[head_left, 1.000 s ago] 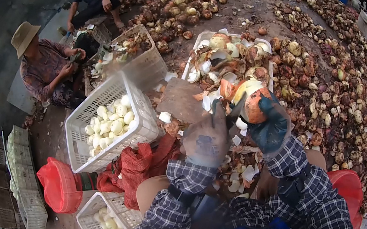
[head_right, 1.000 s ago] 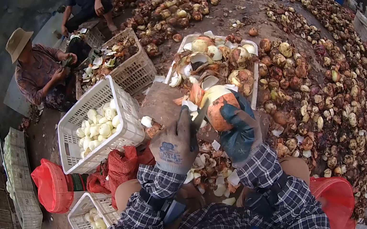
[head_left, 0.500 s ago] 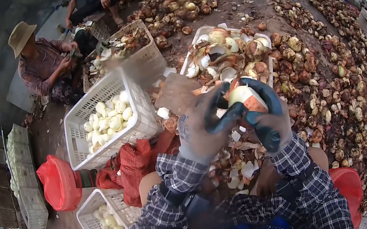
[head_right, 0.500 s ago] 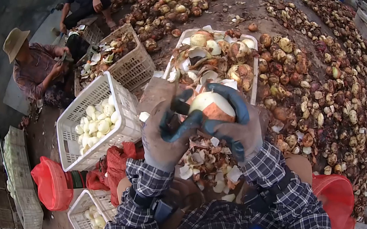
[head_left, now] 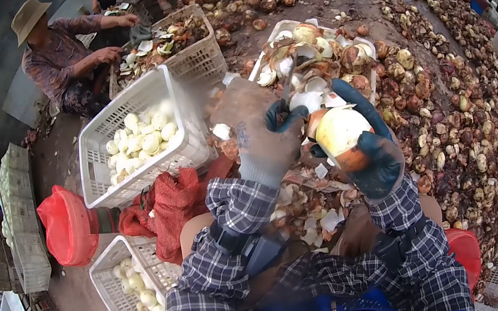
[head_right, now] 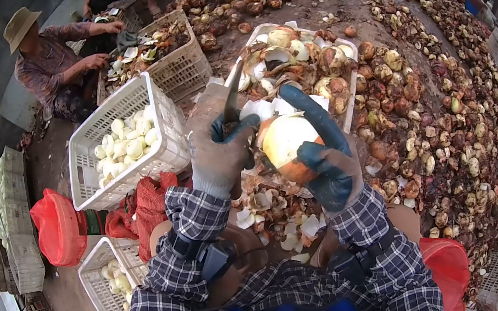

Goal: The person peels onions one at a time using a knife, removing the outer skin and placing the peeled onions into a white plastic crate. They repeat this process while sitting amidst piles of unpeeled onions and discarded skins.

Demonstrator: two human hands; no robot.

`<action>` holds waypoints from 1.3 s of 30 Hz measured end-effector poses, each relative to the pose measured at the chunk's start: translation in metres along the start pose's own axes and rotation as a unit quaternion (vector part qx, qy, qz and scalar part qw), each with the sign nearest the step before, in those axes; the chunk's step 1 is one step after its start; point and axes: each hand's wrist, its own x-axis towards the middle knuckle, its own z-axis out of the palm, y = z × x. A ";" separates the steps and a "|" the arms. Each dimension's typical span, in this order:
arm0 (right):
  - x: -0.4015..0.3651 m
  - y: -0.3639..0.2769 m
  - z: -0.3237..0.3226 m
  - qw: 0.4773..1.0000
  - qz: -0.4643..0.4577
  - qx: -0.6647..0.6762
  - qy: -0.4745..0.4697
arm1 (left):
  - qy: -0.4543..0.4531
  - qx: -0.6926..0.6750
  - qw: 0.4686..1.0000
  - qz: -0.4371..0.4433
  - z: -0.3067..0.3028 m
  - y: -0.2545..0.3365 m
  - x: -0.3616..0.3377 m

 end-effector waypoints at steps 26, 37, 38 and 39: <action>-0.005 -0.005 -0.009 0.992 -0.073 0.068 0.078 | -0.085 0.293 0.870 0.387 -0.005 -0.003 -0.033; -0.003 0.000 -0.017 0.991 -0.081 0.005 0.110 | -0.021 0.220 0.942 0.254 0.011 -0.012 -0.031; -0.003 0.000 -0.017 0.990 -0.086 -0.011 0.115 | -0.014 0.133 0.967 0.217 0.014 -0.025 -0.024; -0.003 -0.001 -0.016 0.988 -0.091 -0.026 0.120 | -0.006 0.045 0.983 0.179 0.015 -0.023 -0.019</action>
